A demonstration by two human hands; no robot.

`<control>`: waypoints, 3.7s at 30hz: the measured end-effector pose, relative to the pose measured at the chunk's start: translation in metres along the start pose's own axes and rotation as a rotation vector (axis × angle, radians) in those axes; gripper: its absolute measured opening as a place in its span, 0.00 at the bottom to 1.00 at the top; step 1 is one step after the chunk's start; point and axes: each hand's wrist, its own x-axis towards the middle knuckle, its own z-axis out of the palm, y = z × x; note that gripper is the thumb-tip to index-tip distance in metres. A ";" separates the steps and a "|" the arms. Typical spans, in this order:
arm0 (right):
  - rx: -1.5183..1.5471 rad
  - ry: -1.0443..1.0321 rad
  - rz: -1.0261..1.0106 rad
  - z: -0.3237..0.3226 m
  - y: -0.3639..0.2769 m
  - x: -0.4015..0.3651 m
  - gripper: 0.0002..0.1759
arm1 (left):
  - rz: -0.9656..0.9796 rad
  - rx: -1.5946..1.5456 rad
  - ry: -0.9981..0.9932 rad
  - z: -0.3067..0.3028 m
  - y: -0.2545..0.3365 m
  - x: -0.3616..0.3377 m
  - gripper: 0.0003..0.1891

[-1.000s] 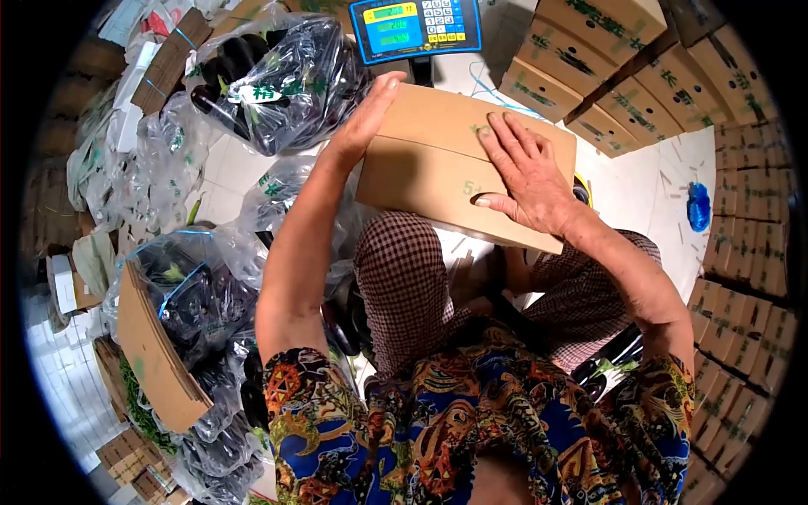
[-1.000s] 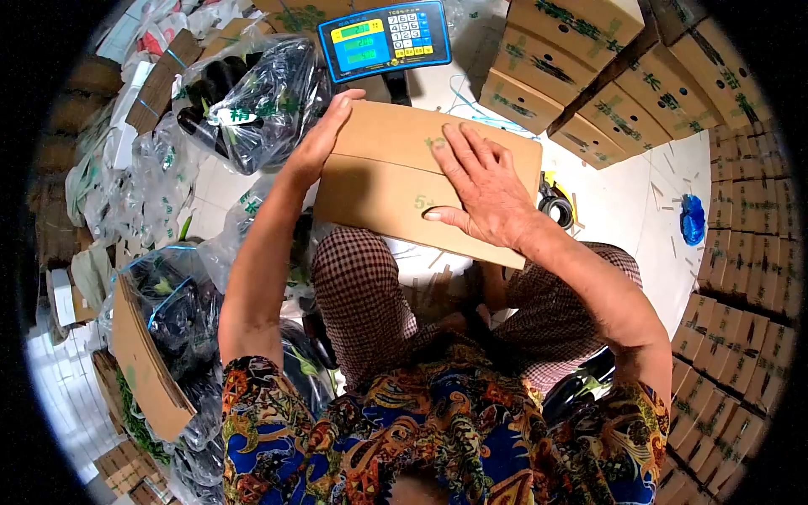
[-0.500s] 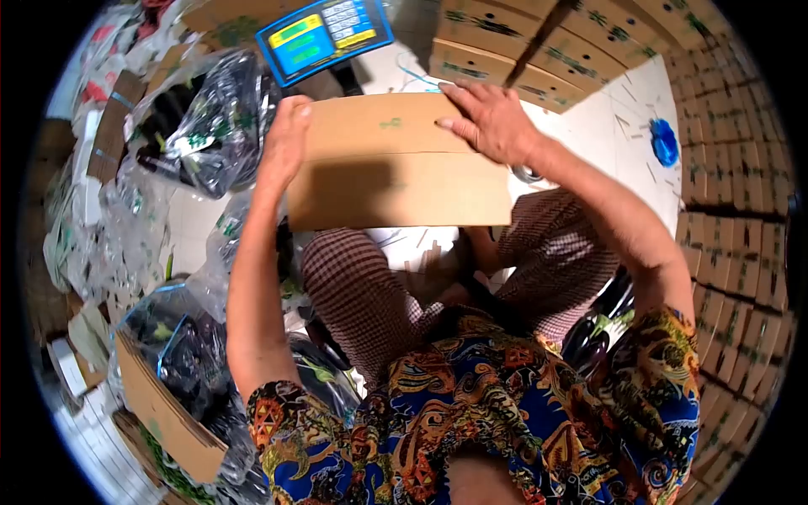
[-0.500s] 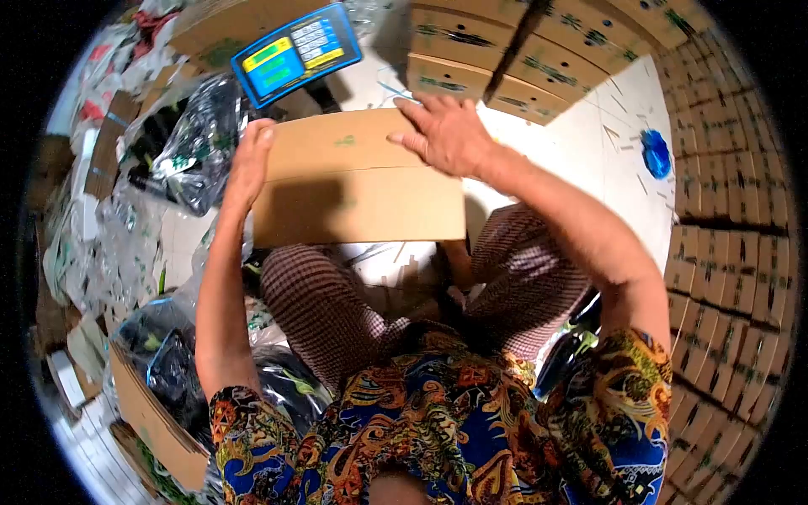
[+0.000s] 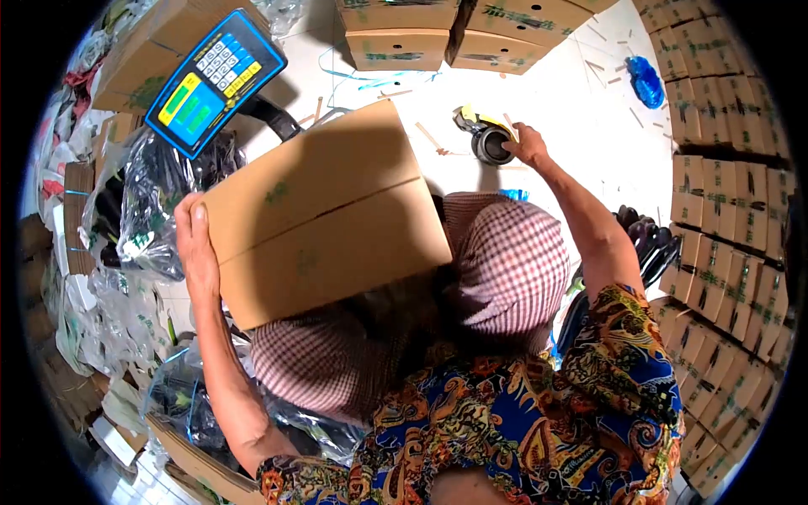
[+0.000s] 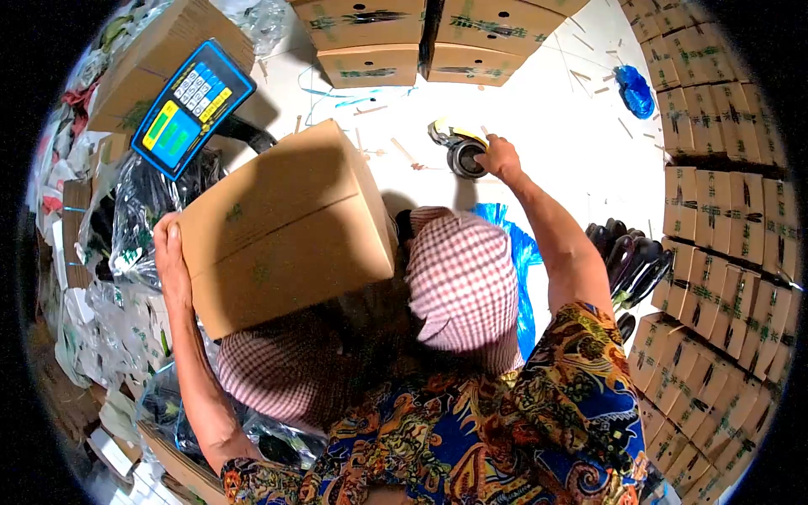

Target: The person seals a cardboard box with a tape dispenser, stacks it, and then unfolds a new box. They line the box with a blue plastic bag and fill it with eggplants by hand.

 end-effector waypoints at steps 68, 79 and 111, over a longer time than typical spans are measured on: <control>0.084 -0.088 -1.083 -0.164 -0.356 -0.214 0.32 | -0.202 -1.400 -0.432 0.000 0.057 -0.057 0.17; -0.121 -0.038 -1.179 -0.163 -0.371 -0.220 0.33 | 0.123 -0.814 -0.196 -0.001 0.037 -0.054 0.14; -0.345 -0.133 -1.058 -0.155 -0.417 -0.229 0.27 | 0.161 -0.436 0.164 0.058 -0.130 -0.055 0.14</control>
